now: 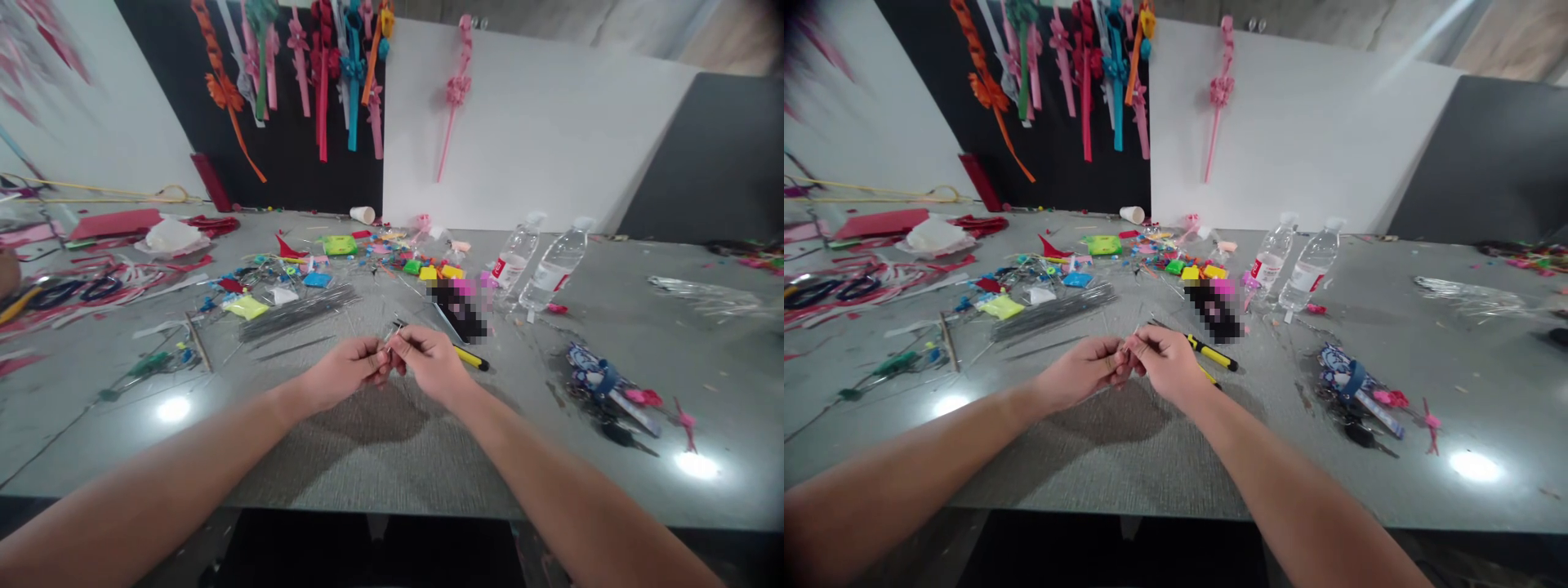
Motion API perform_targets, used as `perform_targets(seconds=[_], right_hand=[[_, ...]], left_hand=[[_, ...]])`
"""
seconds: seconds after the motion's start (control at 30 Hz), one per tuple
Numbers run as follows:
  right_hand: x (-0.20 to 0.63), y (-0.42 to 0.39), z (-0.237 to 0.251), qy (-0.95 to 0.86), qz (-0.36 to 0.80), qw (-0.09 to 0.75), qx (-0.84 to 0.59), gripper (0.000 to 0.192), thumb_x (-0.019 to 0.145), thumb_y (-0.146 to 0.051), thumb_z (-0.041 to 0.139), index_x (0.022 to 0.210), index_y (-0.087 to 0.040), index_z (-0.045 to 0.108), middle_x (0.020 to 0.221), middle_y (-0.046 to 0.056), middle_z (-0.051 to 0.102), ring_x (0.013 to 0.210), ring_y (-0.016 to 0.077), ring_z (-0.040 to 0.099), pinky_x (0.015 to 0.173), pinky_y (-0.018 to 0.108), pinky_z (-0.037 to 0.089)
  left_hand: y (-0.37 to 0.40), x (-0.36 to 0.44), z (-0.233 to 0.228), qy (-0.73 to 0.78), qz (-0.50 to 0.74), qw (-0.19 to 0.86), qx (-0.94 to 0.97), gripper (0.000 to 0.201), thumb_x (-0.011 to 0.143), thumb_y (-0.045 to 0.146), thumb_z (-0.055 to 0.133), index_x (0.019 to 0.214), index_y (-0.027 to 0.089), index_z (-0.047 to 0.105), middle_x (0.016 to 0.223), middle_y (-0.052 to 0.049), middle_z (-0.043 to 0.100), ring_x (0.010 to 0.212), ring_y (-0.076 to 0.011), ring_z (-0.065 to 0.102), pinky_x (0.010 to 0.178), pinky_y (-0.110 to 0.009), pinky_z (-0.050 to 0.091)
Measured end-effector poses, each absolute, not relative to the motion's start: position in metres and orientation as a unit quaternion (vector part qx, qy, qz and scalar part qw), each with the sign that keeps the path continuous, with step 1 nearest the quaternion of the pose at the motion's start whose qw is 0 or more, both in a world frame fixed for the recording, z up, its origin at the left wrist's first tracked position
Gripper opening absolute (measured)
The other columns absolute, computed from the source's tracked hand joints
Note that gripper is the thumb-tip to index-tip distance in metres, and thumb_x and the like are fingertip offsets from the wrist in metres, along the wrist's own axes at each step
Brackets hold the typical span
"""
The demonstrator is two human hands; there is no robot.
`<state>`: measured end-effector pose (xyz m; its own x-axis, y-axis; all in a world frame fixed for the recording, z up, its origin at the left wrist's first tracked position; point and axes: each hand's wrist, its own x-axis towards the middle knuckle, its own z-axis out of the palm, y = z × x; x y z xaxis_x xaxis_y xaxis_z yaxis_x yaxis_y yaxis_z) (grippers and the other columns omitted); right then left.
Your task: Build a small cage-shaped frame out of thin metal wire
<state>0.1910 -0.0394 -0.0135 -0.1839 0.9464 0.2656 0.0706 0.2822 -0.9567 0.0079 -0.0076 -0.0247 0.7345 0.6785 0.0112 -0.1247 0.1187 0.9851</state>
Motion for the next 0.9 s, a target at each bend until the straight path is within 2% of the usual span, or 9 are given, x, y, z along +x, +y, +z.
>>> perform_targets(seconds=[0.1,0.2,0.27,0.4,0.47,0.53,0.63,0.73,0.9], right_hand=[[0.197,-0.041,-0.009,-0.693,0.384,0.442,-0.420,0.029,0.099,-0.035,0.058,0.075,-0.020,0.061,0.065,-0.001,0.060,0.060,0.0121,0.054,0.058,0.027,0.039],[0.202,-0.040,-0.006,-0.784,0.232,0.393,-0.421,0.027,0.101,-0.027,0.056,0.076,-0.020,0.060,0.074,0.001,0.062,0.073,0.0144,0.056,0.068,0.029,0.040],[0.203,-0.039,-0.007,-0.809,0.172,0.379,-0.414,0.024,0.101,-0.023,0.056,0.078,-0.020,0.061,0.080,0.002,0.064,0.079,0.0156,0.058,0.072,0.029,0.041],[0.198,-0.036,-0.016,-0.781,0.206,0.396,-0.437,0.014,0.097,-0.024,0.065,0.083,-0.021,0.066,0.077,0.000,0.068,0.074,0.0150,0.062,0.070,0.028,0.043],[0.196,-0.035,-0.020,-0.740,0.241,0.426,-0.461,0.010,0.096,-0.029,0.068,0.089,-0.022,0.065,0.073,-0.002,0.067,0.066,0.0142,0.061,0.066,0.027,0.043],[0.196,-0.035,-0.021,-0.730,0.231,0.442,-0.468,0.015,0.097,-0.033,0.067,0.089,-0.022,0.062,0.072,-0.002,0.065,0.064,0.0140,0.059,0.064,0.027,0.042],[0.199,-0.036,-0.018,-0.789,0.154,0.409,-0.432,0.018,0.098,-0.032,0.066,0.084,-0.021,0.061,0.077,0.000,0.064,0.071,0.0152,0.058,0.068,0.028,0.042],[0.199,-0.037,-0.016,-0.833,0.113,0.361,-0.403,0.006,0.098,-0.024,0.065,0.093,-0.021,0.064,0.087,0.002,0.067,0.078,0.0157,0.059,0.073,0.028,0.044],[0.199,-0.036,-0.022,-0.839,0.079,0.342,-0.416,0.007,0.098,-0.016,0.060,0.095,-0.019,0.065,0.093,0.006,0.071,0.088,0.0185,0.063,0.080,0.030,0.046]], left_hand=[[-0.005,0.005,-0.022,0.254,0.259,0.660,0.657,0.025,0.094,0.039,0.066,0.085,0.015,0.062,0.083,-0.002,0.064,0.072,-0.0109,0.054,0.072,-0.027,0.044],[-0.001,0.003,-0.018,0.288,0.255,0.612,0.691,0.020,0.086,0.032,0.075,0.092,0.016,0.066,0.084,-0.001,0.065,0.080,-0.0135,0.060,0.078,-0.029,0.047],[0.001,0.003,-0.017,0.306,0.265,0.605,0.686,0.022,0.080,0.030,0.079,0.090,0.017,0.065,0.082,0.001,0.066,0.078,-0.0132,0.061,0.075,-0.028,0.048],[-0.001,0.005,-0.016,0.336,0.271,0.582,0.689,0.020,0.079,0.028,0.079,0.081,0.018,0.062,0.071,0.003,0.064,0.068,-0.0126,0.060,0.067,-0.026,0.046],[-0.002,0.006,-0.017,0.345,0.279,0.585,0.679,0.018,0.080,0.029,0.078,0.083,0.017,0.064,0.073,0.002,0.066,0.069,-0.0125,0.061,0.068,-0.027,0.047],[-0.001,0.006,-0.018,0.353,0.301,0.602,0.650,0.019,0.081,0.032,0.079,0.085,0.017,0.067,0.076,0.001,0.067,0.070,-0.0118,0.061,0.070,-0.026,0.047],[0.001,0.004,-0.020,0.365,0.348,0.655,0.562,0.024,0.080,0.035,0.083,0.083,0.016,0.069,0.076,0.000,0.067,0.069,-0.0105,0.061,0.068,-0.025,0.048],[0.004,0.002,-0.020,0.372,0.352,0.705,0.491,0.026,0.077,0.036,0.086,0.079,0.015,0.071,0.077,-0.002,0.068,0.069,-0.0099,0.062,0.070,-0.024,0.049],[0.005,0.002,-0.019,0.380,0.351,0.691,0.505,0.027,0.078,0.041,0.085,0.081,0.015,0.078,0.083,-0.007,0.074,0.076,-0.0132,0.065,0.077,-0.027,0.051]])
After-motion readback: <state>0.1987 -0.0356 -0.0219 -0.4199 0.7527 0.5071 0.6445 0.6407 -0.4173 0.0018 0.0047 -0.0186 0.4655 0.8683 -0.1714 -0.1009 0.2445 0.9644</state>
